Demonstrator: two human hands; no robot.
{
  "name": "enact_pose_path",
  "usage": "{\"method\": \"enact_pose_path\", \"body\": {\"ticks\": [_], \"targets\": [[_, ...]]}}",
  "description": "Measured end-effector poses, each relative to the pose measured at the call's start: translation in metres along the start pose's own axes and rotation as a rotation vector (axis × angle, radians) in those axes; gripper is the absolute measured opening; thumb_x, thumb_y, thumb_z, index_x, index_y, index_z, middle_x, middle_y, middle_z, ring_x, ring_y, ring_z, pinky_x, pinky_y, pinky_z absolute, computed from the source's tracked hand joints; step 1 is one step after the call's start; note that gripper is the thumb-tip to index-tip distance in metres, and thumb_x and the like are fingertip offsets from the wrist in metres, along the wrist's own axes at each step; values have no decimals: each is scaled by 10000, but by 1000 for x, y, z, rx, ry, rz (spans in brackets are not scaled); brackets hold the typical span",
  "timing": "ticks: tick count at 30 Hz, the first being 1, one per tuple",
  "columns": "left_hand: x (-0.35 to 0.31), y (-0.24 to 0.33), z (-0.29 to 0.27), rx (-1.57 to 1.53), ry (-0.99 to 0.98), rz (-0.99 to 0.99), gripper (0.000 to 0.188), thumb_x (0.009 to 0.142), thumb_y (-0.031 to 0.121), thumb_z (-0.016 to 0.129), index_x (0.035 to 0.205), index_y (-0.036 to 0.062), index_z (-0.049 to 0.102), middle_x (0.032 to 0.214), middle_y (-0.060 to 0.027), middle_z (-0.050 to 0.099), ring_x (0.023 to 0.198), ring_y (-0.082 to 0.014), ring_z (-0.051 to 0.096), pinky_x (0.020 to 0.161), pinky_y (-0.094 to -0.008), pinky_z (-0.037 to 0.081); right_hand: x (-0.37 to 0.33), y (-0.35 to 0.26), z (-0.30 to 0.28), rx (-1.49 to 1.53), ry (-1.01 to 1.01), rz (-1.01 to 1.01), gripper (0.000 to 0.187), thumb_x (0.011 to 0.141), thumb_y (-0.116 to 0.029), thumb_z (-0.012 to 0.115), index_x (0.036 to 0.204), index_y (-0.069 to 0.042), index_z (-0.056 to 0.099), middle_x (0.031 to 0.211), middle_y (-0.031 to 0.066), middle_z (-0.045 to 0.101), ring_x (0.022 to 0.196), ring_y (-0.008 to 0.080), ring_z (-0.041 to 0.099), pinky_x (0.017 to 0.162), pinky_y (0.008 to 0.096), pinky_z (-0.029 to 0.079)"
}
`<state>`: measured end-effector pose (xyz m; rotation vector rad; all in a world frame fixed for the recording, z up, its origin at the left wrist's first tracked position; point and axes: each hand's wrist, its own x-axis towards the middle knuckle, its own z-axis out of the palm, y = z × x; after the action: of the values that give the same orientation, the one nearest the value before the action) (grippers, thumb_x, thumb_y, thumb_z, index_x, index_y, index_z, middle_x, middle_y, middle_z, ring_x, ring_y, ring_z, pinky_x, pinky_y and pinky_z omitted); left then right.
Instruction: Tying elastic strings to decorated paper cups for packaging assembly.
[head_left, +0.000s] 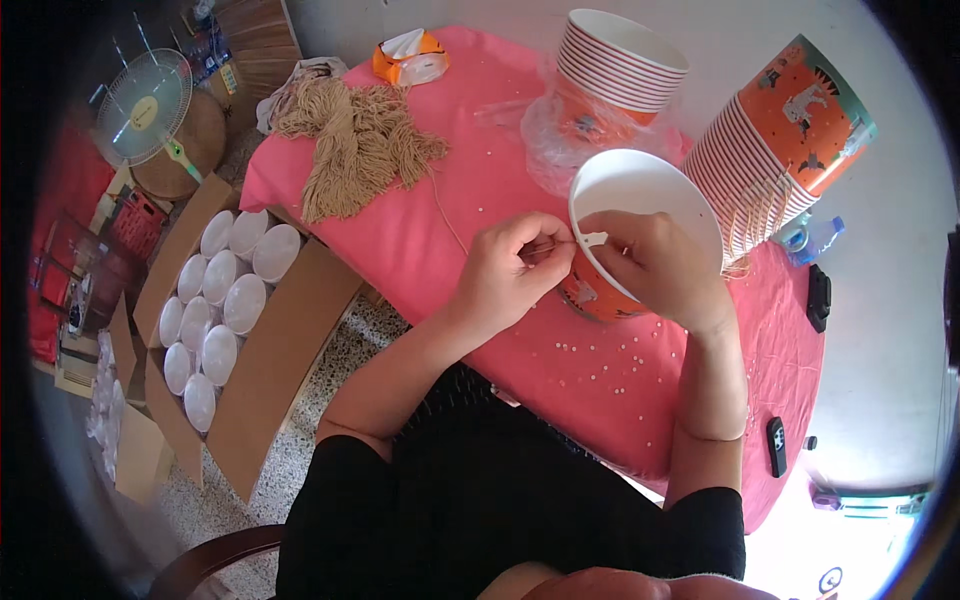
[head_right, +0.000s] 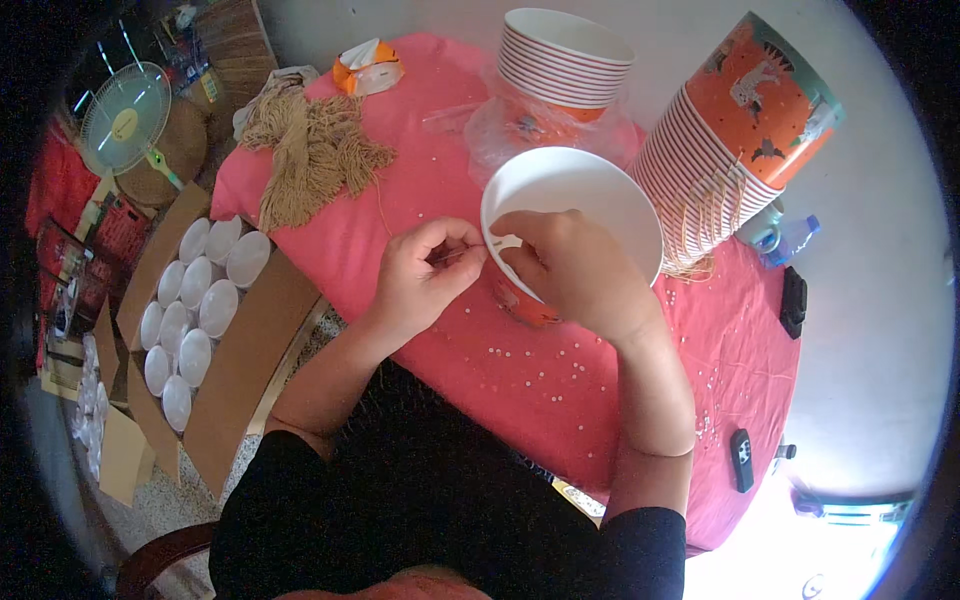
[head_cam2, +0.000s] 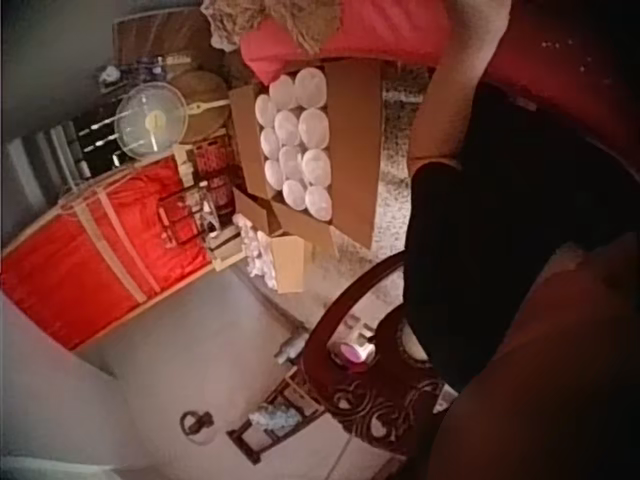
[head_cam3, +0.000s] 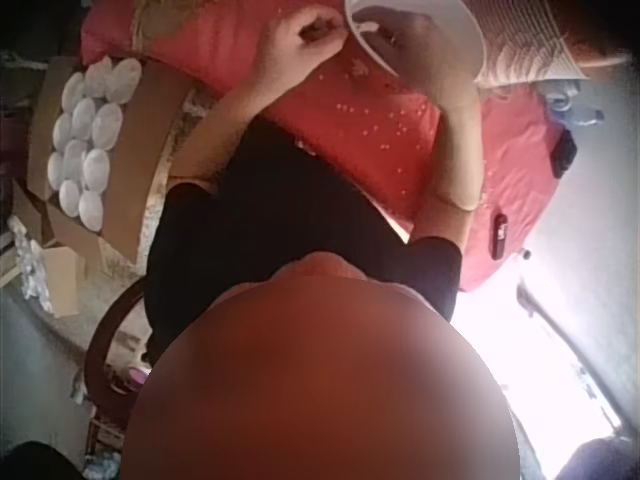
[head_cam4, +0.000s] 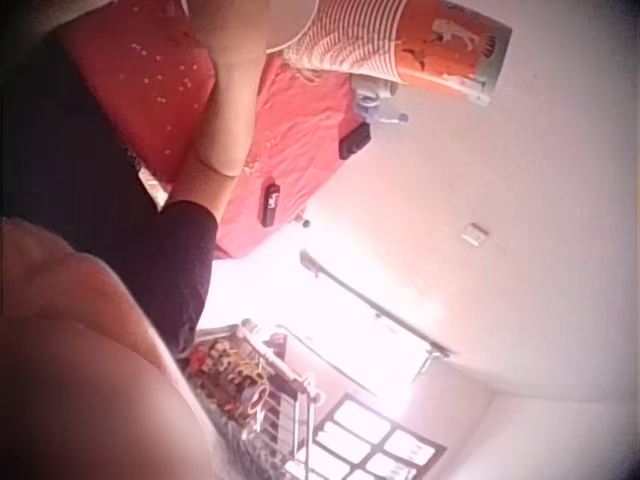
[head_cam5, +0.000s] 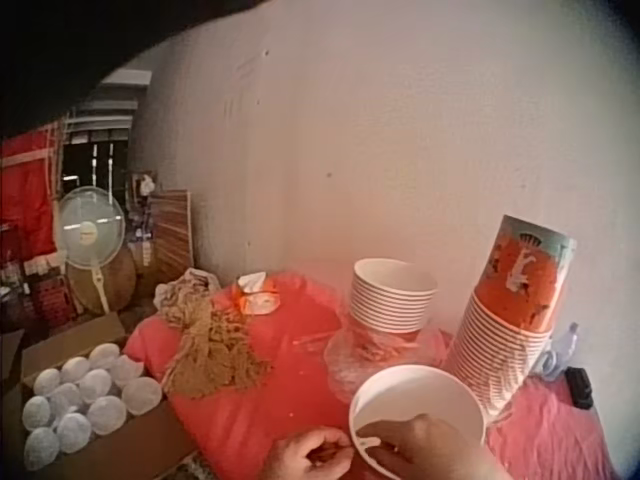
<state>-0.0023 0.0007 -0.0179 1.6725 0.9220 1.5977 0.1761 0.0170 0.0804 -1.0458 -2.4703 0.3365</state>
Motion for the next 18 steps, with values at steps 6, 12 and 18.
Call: {"method": "enact_pose_path", "body": {"ticks": [6, 12, 18], "targets": [[1, 5, 1, 0, 5, -6, 91, 849, -14, 678, 925, -5, 629, 769, 2, 648, 684, -23, 561, 596, -197, 454, 1, -1, 1, 3, -11, 11, 98, 831, -109, 623, 881, -55, 687, 748, 190, 659, 687, 372, 648, 647, 451, 509], [0, -1, -8, -51, -86, -102, 183, 871, 13, 681, 1036, 24, 603, 801, 40, 601, 696, -16, 534, 606, -183, 431, 0, 16, -8, -133, 264, -47, 88, 832, -37, 615, 905, -32, 665, 700, 127, 639, 619, 200, 647, 563, 310, 480], [4, -3, -44, -255, -166, -321, 147, 916, 49, 631, 1056, 19, 601, 812, 27, 591, 673, -19, 540, 568, -184, 436, -31, 43, -74, 529, 704, 72, 112, 901, -39, 560, 941, 23, 644, 755, 57, 633, 573, 110, 566, 519, 230, 432]]}}
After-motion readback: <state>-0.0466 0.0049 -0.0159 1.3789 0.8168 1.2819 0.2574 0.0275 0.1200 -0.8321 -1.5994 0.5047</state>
